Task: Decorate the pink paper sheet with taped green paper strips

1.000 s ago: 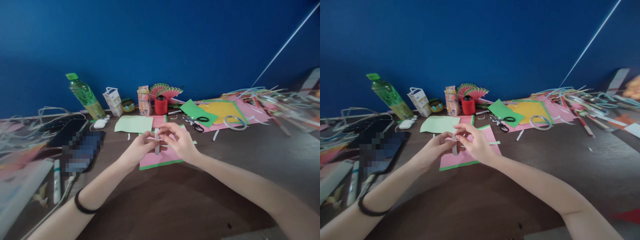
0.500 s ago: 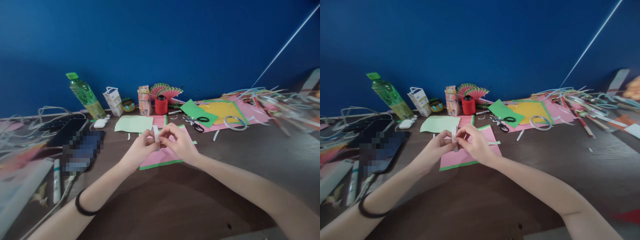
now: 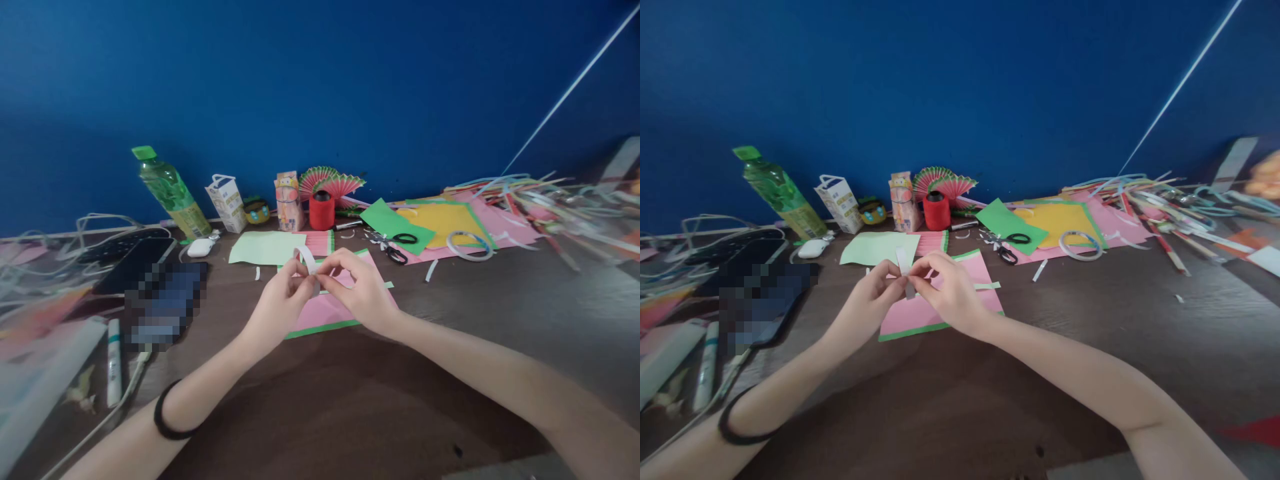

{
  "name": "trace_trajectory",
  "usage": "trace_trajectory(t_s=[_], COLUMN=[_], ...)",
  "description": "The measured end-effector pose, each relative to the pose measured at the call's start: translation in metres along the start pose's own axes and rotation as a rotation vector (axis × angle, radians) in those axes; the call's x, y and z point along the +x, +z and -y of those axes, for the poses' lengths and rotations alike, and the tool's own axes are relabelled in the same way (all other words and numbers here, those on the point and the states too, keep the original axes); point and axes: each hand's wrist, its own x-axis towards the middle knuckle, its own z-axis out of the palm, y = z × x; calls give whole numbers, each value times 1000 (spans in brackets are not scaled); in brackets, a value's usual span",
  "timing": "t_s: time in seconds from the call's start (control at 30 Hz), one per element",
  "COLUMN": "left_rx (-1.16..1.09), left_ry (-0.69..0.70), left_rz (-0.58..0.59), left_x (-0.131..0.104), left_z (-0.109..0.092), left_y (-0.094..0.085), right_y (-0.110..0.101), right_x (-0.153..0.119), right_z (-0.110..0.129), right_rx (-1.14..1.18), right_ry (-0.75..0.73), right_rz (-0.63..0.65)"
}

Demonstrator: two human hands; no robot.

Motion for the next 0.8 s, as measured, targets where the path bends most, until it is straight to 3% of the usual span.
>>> trace_trajectory(t_s=[0.33,0.6,0.8], left_rx=[-106,46,32], left_ry=[74,66,53], left_rz=[7,-41,-41], left_x=[2,-1,-2], left_z=[1,8,6], left_y=[-3,0,0], right_y=[1,3,5], right_x=[-2,-4,-4], right_z=[0,-8,-9], right_rx=[-85,-116,-100], right_ry=[-117,-185,-186], right_rz=[11,30,29])
